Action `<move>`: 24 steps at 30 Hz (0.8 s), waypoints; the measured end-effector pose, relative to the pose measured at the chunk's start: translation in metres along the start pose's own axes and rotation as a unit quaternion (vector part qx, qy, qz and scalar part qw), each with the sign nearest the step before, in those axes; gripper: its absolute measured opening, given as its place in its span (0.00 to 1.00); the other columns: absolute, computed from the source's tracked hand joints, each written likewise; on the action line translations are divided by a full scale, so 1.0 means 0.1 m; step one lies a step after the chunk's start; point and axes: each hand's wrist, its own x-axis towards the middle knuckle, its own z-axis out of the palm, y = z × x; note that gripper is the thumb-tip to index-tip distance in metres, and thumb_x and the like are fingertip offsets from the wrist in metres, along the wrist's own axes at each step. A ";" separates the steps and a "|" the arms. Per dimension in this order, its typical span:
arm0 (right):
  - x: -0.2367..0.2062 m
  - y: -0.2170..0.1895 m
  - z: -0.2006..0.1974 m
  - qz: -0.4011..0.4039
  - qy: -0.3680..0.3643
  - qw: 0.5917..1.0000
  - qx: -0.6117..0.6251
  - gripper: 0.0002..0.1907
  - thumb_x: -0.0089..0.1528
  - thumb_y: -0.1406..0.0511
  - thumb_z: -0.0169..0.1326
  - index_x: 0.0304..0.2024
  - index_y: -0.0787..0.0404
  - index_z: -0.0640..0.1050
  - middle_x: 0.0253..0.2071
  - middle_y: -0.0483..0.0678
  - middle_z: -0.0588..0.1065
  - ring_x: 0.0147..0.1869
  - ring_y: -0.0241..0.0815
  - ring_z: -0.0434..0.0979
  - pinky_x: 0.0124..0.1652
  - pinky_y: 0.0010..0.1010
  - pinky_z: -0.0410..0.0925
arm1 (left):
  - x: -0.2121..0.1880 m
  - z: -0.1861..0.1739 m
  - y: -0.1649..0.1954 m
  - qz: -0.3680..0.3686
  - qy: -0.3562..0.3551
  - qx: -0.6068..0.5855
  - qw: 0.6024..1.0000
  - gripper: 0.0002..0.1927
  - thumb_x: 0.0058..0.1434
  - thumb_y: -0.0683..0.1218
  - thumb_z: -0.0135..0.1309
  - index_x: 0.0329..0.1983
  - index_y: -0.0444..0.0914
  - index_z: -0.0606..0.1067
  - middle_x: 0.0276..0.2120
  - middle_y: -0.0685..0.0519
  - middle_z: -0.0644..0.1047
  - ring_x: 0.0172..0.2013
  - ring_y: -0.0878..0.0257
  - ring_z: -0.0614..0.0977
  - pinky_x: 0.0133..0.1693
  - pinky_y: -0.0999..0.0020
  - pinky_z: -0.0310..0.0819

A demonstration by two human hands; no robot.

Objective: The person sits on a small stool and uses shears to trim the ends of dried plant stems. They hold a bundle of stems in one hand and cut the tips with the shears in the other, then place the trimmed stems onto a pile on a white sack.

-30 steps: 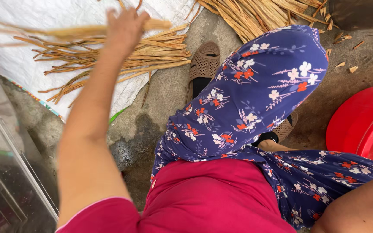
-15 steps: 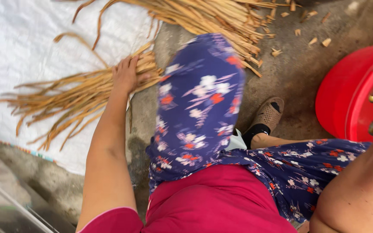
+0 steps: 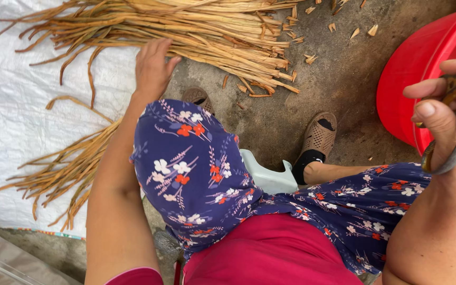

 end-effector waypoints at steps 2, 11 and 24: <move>-0.01 -0.07 0.05 0.008 0.013 1.000 -0.001 0.20 0.72 0.71 0.61 0.62 0.66 0.68 0.45 0.53 0.75 0.48 0.37 0.76 0.44 0.20 0.68 | 0.35 0.16 0.09 0.054 -0.014 0.012 0.998 0.22 0.66 0.47 0.64 0.61 0.36 0.74 0.58 0.46 0.75 0.60 0.49 0.73 0.62 0.53 0.63; -0.07 -0.34 0.27 -0.011 0.035 0.998 0.051 0.19 0.68 0.76 0.64 0.58 0.66 0.71 0.45 0.49 0.74 0.52 0.40 0.79 0.51 0.22 0.71 | 0.96 0.70 0.36 0.162 -0.015 0.133 0.978 0.23 0.63 0.40 0.53 0.63 0.40 0.75 0.54 0.50 0.76 0.56 0.52 0.73 0.58 0.53 0.64; 0.01 -0.60 0.46 -0.025 0.038 0.998 0.036 0.21 0.64 0.72 0.65 0.57 0.67 0.73 0.44 0.51 0.79 0.50 0.36 0.81 0.51 0.21 0.73 | 1.00 0.61 0.46 0.039 -0.112 0.063 0.991 0.14 0.58 0.47 0.65 0.45 0.40 0.79 0.44 0.46 0.77 0.50 0.50 0.77 0.54 0.52 0.66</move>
